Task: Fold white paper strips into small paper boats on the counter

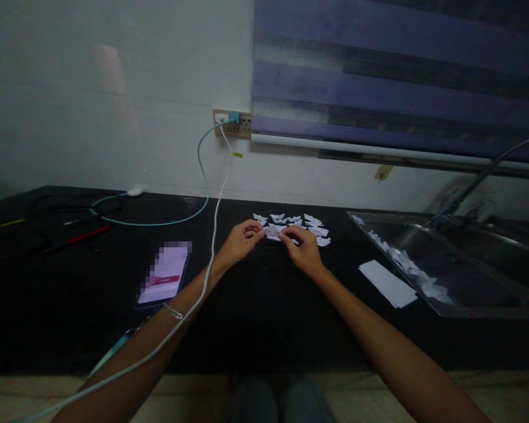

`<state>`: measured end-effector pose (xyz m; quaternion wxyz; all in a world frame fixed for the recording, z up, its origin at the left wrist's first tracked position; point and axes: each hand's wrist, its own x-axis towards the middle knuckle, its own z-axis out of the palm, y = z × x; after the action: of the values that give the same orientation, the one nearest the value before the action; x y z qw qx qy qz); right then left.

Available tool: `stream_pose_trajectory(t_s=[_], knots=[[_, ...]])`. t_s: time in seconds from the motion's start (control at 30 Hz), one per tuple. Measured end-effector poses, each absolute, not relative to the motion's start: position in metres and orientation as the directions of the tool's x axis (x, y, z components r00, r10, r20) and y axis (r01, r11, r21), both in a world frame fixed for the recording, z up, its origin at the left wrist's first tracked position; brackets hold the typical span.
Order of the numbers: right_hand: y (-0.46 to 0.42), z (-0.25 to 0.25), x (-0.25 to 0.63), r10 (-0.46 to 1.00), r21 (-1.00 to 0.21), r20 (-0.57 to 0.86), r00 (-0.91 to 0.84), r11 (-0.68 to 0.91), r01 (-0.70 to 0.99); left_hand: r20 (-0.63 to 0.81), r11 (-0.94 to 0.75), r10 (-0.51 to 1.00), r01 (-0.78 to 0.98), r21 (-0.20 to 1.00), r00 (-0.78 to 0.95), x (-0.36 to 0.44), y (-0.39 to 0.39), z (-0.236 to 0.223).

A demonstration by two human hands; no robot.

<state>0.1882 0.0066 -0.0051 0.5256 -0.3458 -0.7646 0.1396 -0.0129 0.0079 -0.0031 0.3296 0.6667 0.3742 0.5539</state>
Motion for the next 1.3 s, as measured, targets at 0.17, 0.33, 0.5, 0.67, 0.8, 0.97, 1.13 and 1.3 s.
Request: stream_pose_trajectory(t_s=[0.17, 0.33, 0.5, 0.67, 0.8, 0.97, 1.13, 1.3], knots=[[0.006, -0.005, 0.189, 0.675, -0.573, 0.704, -0.222, 0.724, 0.384, 0.503, -0.514, 0.858, 0.190, 0.836, 0.105, -0.016, 0.003, 0.003], [0.008, -0.007, 0.189, 0.715, -0.622, 0.666, -0.212, 0.690, 0.370, 0.484, -0.480, 0.874, 0.229, 0.847, 0.042, -0.017, -0.002, 0.010], [0.013, -0.012, 0.187, 0.813, -0.753, 0.556, -0.174, 0.581, 0.309, 0.512, -0.499, 0.859, 0.218, 0.839, -0.004, -0.016, -0.005, 0.011], [0.015, -0.012, 0.183, 0.870, -0.847, 0.462, -0.174, 0.491, 0.204, 0.501, -0.488, 0.863, 0.150, 0.860, -0.063, -0.011, -0.001, 0.007], [0.016, -0.012, 0.181, 0.900, -0.898, 0.401, -0.170, 0.423, 0.122, 0.472, -0.468, 0.876, 0.055, 0.882, -0.104, -0.007, 0.001, 0.005], [0.017, -0.016, 0.177, 0.924, -0.930, 0.356, -0.143, 0.365, 0.045, 0.377, -0.384, 0.919, -0.045, 0.922, -0.113, -0.002, -0.002, 0.006], [0.015, -0.015, 0.177, 0.936, -0.943, 0.329, -0.121, 0.332, 0.006, 0.330, -0.331, 0.944, -0.083, 0.940, -0.022, -0.001, -0.004, 0.006], [0.013, -0.015, 0.177, 0.944, -0.961, 0.277, -0.179, 0.277, -0.022, 0.487, -0.483, 0.872, 0.091, 0.871, -0.037, -0.004, -0.003, 0.008]])
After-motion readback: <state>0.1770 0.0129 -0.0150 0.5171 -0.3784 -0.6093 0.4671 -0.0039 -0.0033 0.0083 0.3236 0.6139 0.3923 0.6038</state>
